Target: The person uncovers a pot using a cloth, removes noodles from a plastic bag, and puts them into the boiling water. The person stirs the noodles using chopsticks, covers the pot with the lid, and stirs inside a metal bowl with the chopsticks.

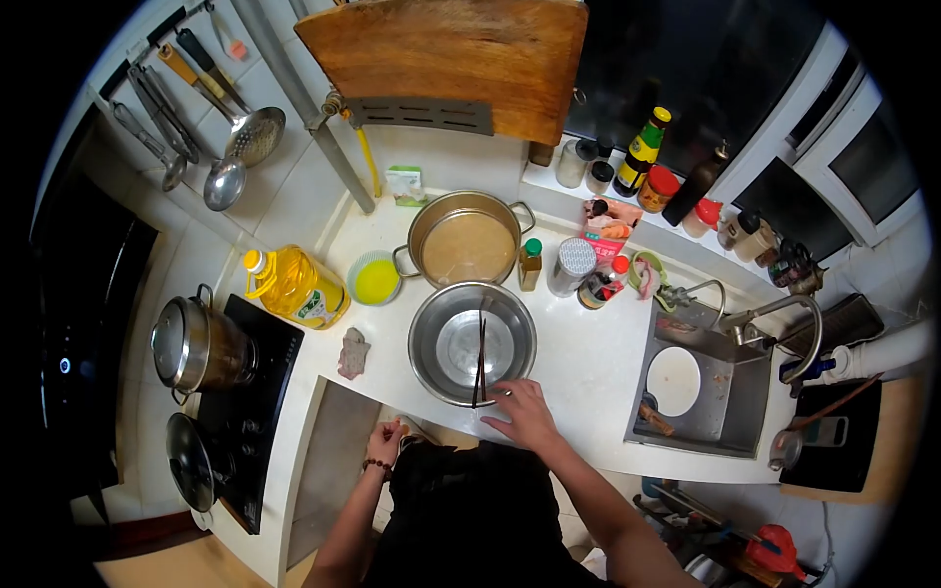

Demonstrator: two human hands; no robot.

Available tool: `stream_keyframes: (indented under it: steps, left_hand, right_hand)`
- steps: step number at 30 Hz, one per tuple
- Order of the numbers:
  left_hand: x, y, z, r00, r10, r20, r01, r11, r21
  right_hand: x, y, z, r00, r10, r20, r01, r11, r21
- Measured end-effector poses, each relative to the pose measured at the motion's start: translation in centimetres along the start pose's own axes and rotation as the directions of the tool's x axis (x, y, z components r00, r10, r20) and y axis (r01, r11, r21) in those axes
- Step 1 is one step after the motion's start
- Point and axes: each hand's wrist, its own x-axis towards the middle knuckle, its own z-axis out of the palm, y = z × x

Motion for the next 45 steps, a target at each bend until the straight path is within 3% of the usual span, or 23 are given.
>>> stream_keyframes:
  steps: [3, 6, 7, 8, 9, 10, 11, 12, 14, 15, 16, 18, 19, 20, 22, 24, 25, 28, 32, 36, 40, 42, 45]
  left_hand:
    - [-0.7, 2.3, -0.3, 0.996, -0.084, 0.006, 0.084, 0.996, 0.03]
    - [-0.6, 3.9, -0.7, 1.0, -0.008, 0.017, 0.009, 0.999, -0.031]
    - [-0.8, 5.7, -0.9, 0.986, -0.127, 0.109, 0.152, 0.95, -0.271]
    - [-1.0, 7.8, -1.2, 0.951, -0.209, 0.226, 0.296, 0.827, -0.479]
    - [-1.5, 10.5, -1.6, 0.955, -0.209, 0.211, 0.288, 0.823, -0.489]
    - [-2.1, 13.6, -1.9, 0.92, -0.231, 0.315, 0.383, 0.698, -0.605]
    - [-2.4, 16.0, -1.8, 0.879, -0.226, 0.42, 0.471, 0.548, -0.691]
    - [-2.5, 17.2, -1.3, 0.883, -0.225, 0.413, 0.466, 0.542, -0.7]
    - [-2.7, 19.9, -0.6, 0.796, -0.023, 0.605, 0.578, 0.328, -0.747]
    - [-3.0, 21.7, -0.7, 0.8, -0.018, 0.6, 0.572, 0.323, -0.754]
    - [-3.9, 24.6, -1.5, 0.821, 0.0, 0.57, 0.544, 0.3, -0.784]
    - [-4.8, 27.0, -3.5, 0.838, 0.023, 0.546, 0.519, 0.28, -0.808]
    - [-4.6, 27.2, -4.7, 0.837, 0.052, 0.544, 0.518, 0.241, -0.821]
    - [-4.3, 27.4, -6.0, 0.837, 0.081, 0.541, 0.518, 0.201, -0.832]
    - [-3.0, 26.7, -7.9, 0.857, 0.144, 0.494, 0.453, 0.245, -0.857]
    - [0.8, 22.7, -9.1, 0.881, 0.03, 0.472, 0.389, 0.52, -0.76]
    - [2.8, 21.1, -9.4, 0.883, -0.087, 0.462, 0.446, 0.469, -0.763]
    - [8.9, 16.3, -9.4, 0.895, -0.165, 0.413, 0.433, 0.535, -0.725]
    - [14.6, 14.5, -8.9, 0.854, -0.233, 0.464, 0.513, 0.523, -0.681]
    - [19.1, 14.3, -7.6, 0.799, -0.271, 0.537, 0.596, 0.477, -0.647]
    - [25.2, 13.9, -5.4, 0.789, -0.277, 0.549, 0.604, 0.513, -0.609]
    - [27.3, 13.9, -4.0, 0.849, -0.257, 0.461, 0.523, 0.53, -0.667]
    - [29.7, 14.1, -3.1, 0.85, -0.228, 0.475, 0.52, 0.503, -0.69]
  right_hand:
    - [-0.2, 0.0, -0.3, 0.998, 0.021, -0.063, -0.021, 1.0, -0.005]
    - [0.3, -1.1, -0.7, 0.995, 0.082, -0.053, -0.078, 0.994, 0.073]
    - [0.7, -1.8, -0.6, 0.997, 0.062, -0.047, -0.058, 0.995, 0.078]
    - [1.3, -2.8, -0.6, 0.992, 0.124, -0.023, -0.117, 0.972, 0.202]
    - [2.0, -3.8, -0.5, 0.983, 0.185, 0.01, -0.179, 0.931, 0.319]
    - [3.0, -5.1, -0.5, 0.985, 0.172, 0.015, -0.168, 0.932, 0.321]
    - [4.2, -6.5, -0.3, 0.998, 0.055, 0.021, -0.059, 0.952, 0.301]
    - [5.3, -7.8, 0.1, 0.998, -0.059, 0.029, 0.049, 0.958, 0.282]
    - [7.6, -9.9, 1.4, 0.967, -0.225, 0.121, 0.163, 0.908, 0.387]
    - [8.5, -10.3, 2.2, 0.919, -0.363, 0.151, 0.308, 0.903, 0.3]
    - [9.3, -10.7, 2.4, 0.917, -0.369, 0.152, 0.313, 0.902, 0.298]
    - [10.6, -11.5, 2.6, 0.957, -0.131, 0.26, 0.101, 0.987, 0.127]
    - [11.1, -11.0, 2.6, 0.967, -0.079, 0.241, 0.081, 0.997, 0.002]
    - [11.7, -10.5, 2.2, 0.969, -0.08, 0.236, 0.083, 0.997, -0.005]
    - [12.3, -9.5, 1.2, 0.973, 0.138, 0.187, -0.192, 0.932, 0.306]
    - [12.2, -9.5, -0.5, 0.953, 0.21, 0.219, -0.268, 0.921, 0.283]
    - [12.0, -9.4, -1.2, 0.926, 0.279, 0.253, -0.342, 0.904, 0.258]
    - [10.8, -9.1, -1.4, 0.896, 0.342, 0.282, -0.415, 0.872, 0.261]
    - [9.4, -11.0, -0.3, 0.841, 0.476, 0.257, -0.536, 0.799, 0.273]
    - [7.8, -13.2, 2.2, 0.787, 0.582, 0.206, -0.618, 0.739, 0.269]
    - [7.4, -15.6, 3.5, 0.724, 0.656, 0.212, -0.688, 0.671, 0.276]
    - [7.0, -16.6, 3.9, 0.715, 0.681, 0.16, -0.696, 0.67, 0.26]
    - [5.1, -17.5, 5.0, 0.638, 0.767, 0.068, -0.746, 0.595, 0.297]
